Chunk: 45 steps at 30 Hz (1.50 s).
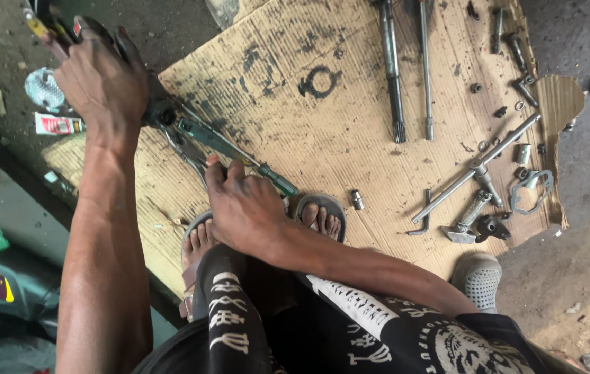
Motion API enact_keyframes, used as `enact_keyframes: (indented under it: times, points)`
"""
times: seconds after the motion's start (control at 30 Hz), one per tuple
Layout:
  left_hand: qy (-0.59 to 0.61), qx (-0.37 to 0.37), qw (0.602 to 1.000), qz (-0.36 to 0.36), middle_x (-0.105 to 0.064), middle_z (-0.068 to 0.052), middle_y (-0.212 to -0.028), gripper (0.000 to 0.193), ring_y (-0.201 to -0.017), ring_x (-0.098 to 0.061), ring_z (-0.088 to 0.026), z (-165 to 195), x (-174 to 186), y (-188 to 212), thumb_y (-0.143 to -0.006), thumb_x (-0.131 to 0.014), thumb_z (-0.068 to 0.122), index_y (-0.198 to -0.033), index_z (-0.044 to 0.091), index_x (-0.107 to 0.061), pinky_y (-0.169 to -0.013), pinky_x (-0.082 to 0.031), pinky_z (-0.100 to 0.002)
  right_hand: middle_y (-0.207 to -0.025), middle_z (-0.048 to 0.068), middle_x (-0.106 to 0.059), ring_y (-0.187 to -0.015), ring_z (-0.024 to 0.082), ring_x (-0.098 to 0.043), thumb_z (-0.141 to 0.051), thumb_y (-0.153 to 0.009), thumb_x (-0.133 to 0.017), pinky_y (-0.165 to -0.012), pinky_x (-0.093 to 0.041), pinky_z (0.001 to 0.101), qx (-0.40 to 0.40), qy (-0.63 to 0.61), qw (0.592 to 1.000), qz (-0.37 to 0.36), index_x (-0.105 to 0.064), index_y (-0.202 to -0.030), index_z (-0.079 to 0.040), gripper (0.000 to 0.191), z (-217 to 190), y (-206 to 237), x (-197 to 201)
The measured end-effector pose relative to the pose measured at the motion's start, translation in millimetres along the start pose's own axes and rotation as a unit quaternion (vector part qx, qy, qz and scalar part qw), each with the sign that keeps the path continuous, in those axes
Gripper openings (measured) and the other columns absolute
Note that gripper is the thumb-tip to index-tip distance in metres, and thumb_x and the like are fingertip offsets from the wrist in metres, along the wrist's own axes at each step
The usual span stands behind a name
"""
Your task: The person sits on the ground holding a shock absorber mount on their lap and repeatedly files and scrapes its metal surface with a flat file, repositioning and turning the part to work different sides, with pliers and a screwdriver lying on the cardboard work mat nearby.
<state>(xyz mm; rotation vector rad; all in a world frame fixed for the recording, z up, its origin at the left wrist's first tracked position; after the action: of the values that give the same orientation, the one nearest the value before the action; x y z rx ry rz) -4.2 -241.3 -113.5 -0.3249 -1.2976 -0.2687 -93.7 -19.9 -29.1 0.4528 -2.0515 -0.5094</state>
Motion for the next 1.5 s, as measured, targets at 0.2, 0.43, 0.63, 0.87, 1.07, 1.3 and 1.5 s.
enact_keyframes:
  times: [0.2,0.43,0.63,0.87,1.07,1.3,1.5]
  points:
    - [-0.009,-0.039,0.999,0.029,-0.052,-0.004,-0.056,0.044,-0.039,-0.04,-0.013,9.2,6.9,0.7,-0.123,-0.054,0.035,-0.103,-0.001,-0.07,-0.067,-0.053,-0.033,-0.112,0.043,-0.058,-0.069,0.037,-0.074,-0.028,-0.074,-0.078,-0.058,-0.06,0.0398,0.005,0.043,0.999,0.018,-0.037,-0.146,0.012,0.092,-2.2,1.2,0.2]
    - [0.002,-0.046,0.996,0.08,-0.057,-0.008,-0.051,0.043,-0.036,-0.047,-0.019,13.7,25.8,-1.0,-0.116,-0.053,0.026,-0.118,-0.016,-0.063,-0.087,-0.056,-0.047,-0.12,0.044,-0.055,-0.079,0.043,-0.074,-0.024,-0.078,-0.077,-0.066,-0.061,0.0425,-0.004,0.0,1.0,-0.019,-0.032,-0.151,0.01,0.091,1.0,2.6,-7.8]
    - [0.068,-0.008,0.976,0.206,-0.067,-0.025,-0.081,0.041,-0.056,-0.062,-0.03,26.2,80.7,29.6,-0.11,-0.056,0.025,-0.123,-0.013,-0.058,-0.054,-0.047,-0.041,-0.136,0.047,-0.044,-0.099,0.052,-0.067,-0.018,-0.081,-0.073,-0.073,-0.061,0.048,0.015,-0.04,0.999,-0.019,-0.027,-0.154,0.007,0.09,11.4,6.9,0.1]
    - [0.491,0.27,0.828,0.016,-0.079,-0.016,-0.094,0.049,-0.087,-0.081,-0.023,1.7,26.5,100.6,-0.106,-0.066,0.041,-0.122,-0.005,-0.054,-0.078,-0.065,-0.035,-0.125,0.025,-0.056,-0.099,0.039,-0.064,-0.008,-0.088,-0.063,-0.083,-0.053,0.0498,0.053,0.114,0.989,0.082,-0.042,-0.154,-0.005,0.07,59.9,21.3,5.5]
    - [0.33,0.273,0.903,-0.039,-0.07,-0.024,-0.107,0.051,-0.101,-0.07,-0.035,-3.8,31.3,129.4,-0.102,-0.067,0.033,-0.135,-0.002,-0.053,-0.091,-0.053,-0.045,-0.12,0.024,-0.057,-0.094,0.038,-0.064,-0.011,-0.079,-0.066,-0.078,-0.052,0.0492,0.057,0.116,0.989,0.077,-0.048,-0.147,-0.008,0.07,55.4,18.2,-7.2]
    - [0.311,0.082,0.945,0.061,-0.045,-0.025,-0.153,0.067,-0.145,-0.047,-0.038,26.2,71.9,157.4,-0.101,-0.078,0.024,-0.153,0.001,-0.043,-0.125,-0.041,-0.046,-0.122,0.022,-0.056,-0.101,0.039,-0.063,-0.014,-0.074,-0.072,-0.079,-0.05,0.0528,0.033,-0.011,0.999,-0.004,-0.048,-0.144,-0.008,0.074,52.0,7.7,-9.6]
    - [0.251,0.016,0.968,0.015,-0.049,-0.022,-0.148,0.093,-0.141,-0.046,-0.044,51.6,66.3,150.6,-0.073,-0.094,0.028,-0.148,0.005,-0.043,-0.12,-0.037,-0.051,-0.111,0.02,-0.061,-0.091,0.039,-0.068,-0.013,-0.079,-0.066,-0.085,-0.053,0.0475,-0.012,-0.171,0.984,-0.049,-0.048,-0.146,-0.005,0.07,77.0,0.6,-31.2]
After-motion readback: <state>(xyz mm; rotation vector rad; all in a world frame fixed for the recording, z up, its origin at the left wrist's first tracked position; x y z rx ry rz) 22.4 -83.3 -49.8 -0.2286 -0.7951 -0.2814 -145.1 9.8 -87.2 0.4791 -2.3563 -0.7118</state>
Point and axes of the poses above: each hand's wrist, its own y-axis away from the middle knuckle, its own x-axis out of the back of the hand, z = x × y, the point moved 10 cm from there along -y, towards the middle knuckle
